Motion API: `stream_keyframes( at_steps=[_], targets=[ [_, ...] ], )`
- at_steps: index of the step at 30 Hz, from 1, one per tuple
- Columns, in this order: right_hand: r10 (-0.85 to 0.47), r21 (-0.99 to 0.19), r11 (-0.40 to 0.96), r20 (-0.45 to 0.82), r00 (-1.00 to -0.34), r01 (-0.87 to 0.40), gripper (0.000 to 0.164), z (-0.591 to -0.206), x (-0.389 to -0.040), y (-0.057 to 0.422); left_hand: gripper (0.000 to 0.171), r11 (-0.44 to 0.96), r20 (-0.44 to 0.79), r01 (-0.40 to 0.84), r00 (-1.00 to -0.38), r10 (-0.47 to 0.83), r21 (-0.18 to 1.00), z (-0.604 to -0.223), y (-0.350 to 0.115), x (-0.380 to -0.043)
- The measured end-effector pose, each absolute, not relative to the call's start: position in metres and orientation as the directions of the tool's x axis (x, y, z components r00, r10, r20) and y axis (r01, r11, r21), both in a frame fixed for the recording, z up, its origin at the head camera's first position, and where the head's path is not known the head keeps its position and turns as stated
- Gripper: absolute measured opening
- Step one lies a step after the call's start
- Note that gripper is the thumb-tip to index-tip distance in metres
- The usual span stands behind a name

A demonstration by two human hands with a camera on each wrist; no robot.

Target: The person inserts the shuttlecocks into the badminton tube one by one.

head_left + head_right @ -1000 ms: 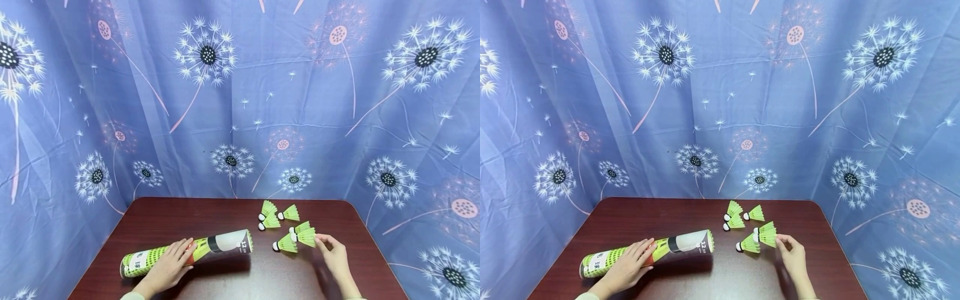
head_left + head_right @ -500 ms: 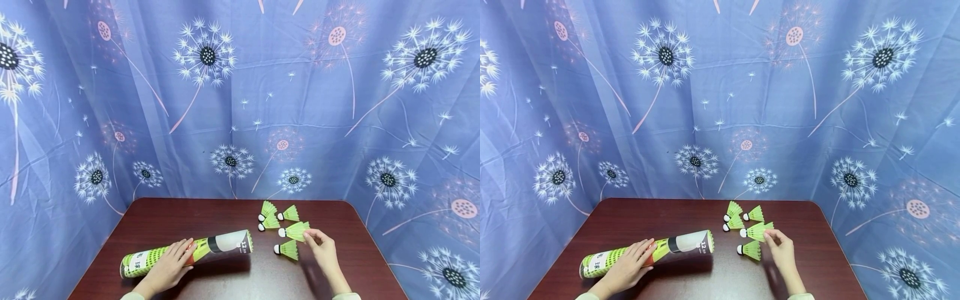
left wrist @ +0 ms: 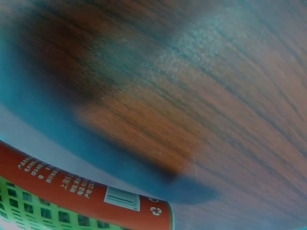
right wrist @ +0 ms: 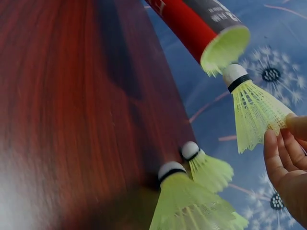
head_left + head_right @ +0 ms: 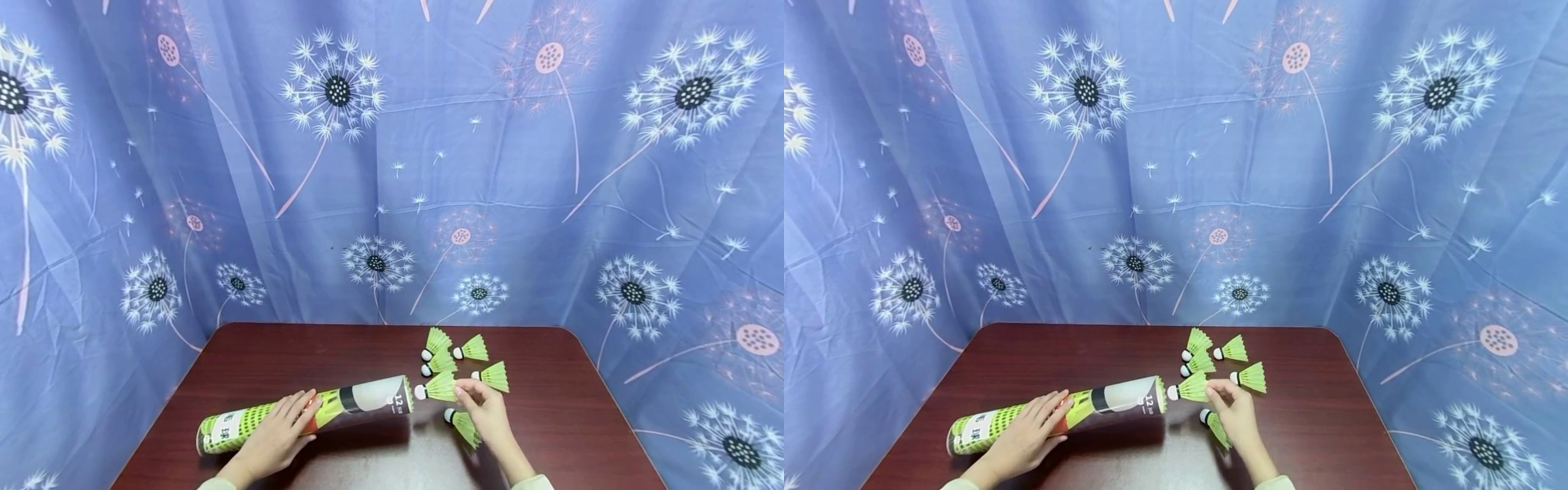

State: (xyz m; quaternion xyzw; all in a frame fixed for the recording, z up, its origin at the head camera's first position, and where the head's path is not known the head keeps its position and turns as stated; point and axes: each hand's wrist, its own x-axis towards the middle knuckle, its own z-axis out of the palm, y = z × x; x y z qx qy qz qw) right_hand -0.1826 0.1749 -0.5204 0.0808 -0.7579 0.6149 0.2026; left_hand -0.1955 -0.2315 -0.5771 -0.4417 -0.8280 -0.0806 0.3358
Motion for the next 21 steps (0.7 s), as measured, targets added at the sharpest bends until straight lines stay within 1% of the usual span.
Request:
stream_keyframes(
  at_steps=[4,8,11,14,21],
  targets=[
    [0.099,-0.905,0.196,0.401,-0.911,-0.377,0.005,-0.53,-0.187,0.167,0.056,0.601,0.629,0.782,-0.385,0.676,-0.167,-0.578,-0.231,-0.196],
    [0.087,-0.911,0.161,0.395,-0.914,-0.379,0.006,-0.531,-0.185,0.158,0.055,0.6,0.629,0.782,-0.384,0.676,-0.168,-0.578,-0.23,-0.196],
    [0.082,-0.911,0.153,0.398,-0.914,-0.383,0.007,-0.53,-0.184,0.152,0.055,0.602,0.626,0.78,-0.386,0.678,-0.171,-0.579,-0.23,-0.195],
    [0.067,-0.906,0.165,0.404,-0.913,-0.389,0.007,-0.541,-0.19,0.15,0.056,0.604,0.624,0.779,-0.391,0.676,-0.167,-0.578,-0.229,-0.194],
    [0.047,-0.914,0.146,0.388,-0.92,-0.378,0.009,-0.546,-0.192,0.141,0.055,0.604,0.625,0.781,-0.393,0.675,-0.161,-0.576,-0.227,-0.194]
  ],
)
